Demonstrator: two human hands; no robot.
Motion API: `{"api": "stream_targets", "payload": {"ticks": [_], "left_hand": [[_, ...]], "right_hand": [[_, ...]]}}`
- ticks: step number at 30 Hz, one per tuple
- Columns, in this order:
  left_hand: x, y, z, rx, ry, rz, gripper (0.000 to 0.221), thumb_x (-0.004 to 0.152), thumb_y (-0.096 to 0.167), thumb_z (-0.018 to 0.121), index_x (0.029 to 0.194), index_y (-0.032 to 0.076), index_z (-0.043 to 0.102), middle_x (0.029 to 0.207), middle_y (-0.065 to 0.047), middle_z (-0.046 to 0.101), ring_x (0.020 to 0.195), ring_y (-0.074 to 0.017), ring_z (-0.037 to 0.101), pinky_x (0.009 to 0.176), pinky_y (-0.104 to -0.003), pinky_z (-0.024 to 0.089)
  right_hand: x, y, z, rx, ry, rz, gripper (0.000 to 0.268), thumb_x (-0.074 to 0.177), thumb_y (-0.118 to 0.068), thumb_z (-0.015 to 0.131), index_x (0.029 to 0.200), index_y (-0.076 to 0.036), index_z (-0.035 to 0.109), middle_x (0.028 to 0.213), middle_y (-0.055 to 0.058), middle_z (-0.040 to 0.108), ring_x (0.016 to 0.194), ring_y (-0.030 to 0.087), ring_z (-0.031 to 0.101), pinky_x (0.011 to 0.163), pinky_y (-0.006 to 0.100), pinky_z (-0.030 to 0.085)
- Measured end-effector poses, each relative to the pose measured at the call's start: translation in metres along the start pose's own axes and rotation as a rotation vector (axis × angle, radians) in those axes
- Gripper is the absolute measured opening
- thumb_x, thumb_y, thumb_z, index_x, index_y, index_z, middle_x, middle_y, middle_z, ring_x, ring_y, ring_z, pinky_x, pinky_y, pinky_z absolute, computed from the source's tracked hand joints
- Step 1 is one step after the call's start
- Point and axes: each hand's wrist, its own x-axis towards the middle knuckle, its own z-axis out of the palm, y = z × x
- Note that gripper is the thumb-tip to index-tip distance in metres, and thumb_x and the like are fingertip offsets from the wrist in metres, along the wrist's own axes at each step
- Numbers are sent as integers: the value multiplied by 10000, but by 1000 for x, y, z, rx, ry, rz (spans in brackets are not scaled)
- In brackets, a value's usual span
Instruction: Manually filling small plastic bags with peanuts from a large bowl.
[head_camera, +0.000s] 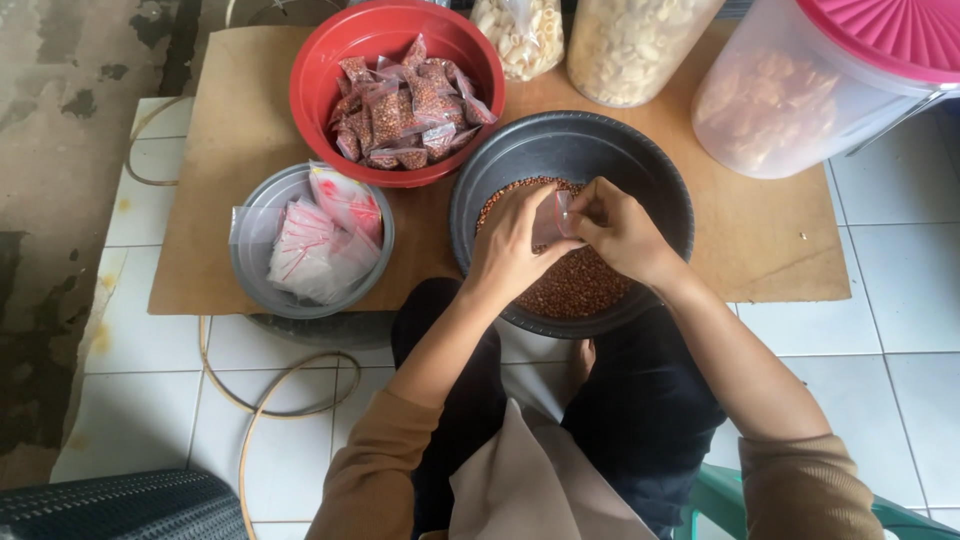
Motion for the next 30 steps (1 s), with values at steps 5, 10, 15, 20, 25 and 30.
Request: {"api": "stream_targets", "payload": {"ticks": [5,10,15,20,25,30], "left_hand": [[4,-15,-1,68,33,94,640,843,410,844,1303,59,570,1171,-142,639,1142,-310,654,1001,-435,541],[-1,-34,19,7,9,71,634,862,413,822,1301,43,554,1119,-161,645,1071,-320,682,933,-433,572],[4,-46,18,22,37,58,287,922,273,774,1098,85,648,961,-89,669,942,-257,703,856,-363,579],[6,-53,18,-64,70,4,247,909,289,788,1073,131,692,961,-25,707,948,-215,713,857,-340,571],[10,-47,7,-204,135,-126,485,864,377,828,1247,135,654,1118,-49,701,1080,-244,688,953,-369,547],[12,-52,6,-97,140,-53,621,849,417,828,1313,66,609,1185,-118,673,1126,-308,653,993,-424,510]], "right_hand": [[20,21,-7,-33,-60,3,184,956,-122,661,1118,-41,626,836,120,730,780,226,689,652,358,541],[27,5,-4,88,-158,66,187,950,-99,609,1122,-27,618,812,99,702,769,196,643,633,330,514],[58,40,-14,-84,-166,62,297,1070,-244,517,1263,-30,589,924,180,739,829,273,689,646,384,557],[83,120,0,-858,-310,-22,283,997,-202,621,1211,-23,669,1070,199,712,1056,371,661,827,473,582],[93,193,20,-1278,-423,-130,409,885,-368,751,1221,-138,707,1229,124,656,1232,310,559,976,452,486],[120,197,25,-1113,-146,76,215,971,-377,696,1120,-222,677,896,26,748,854,282,763,716,415,618]]}}
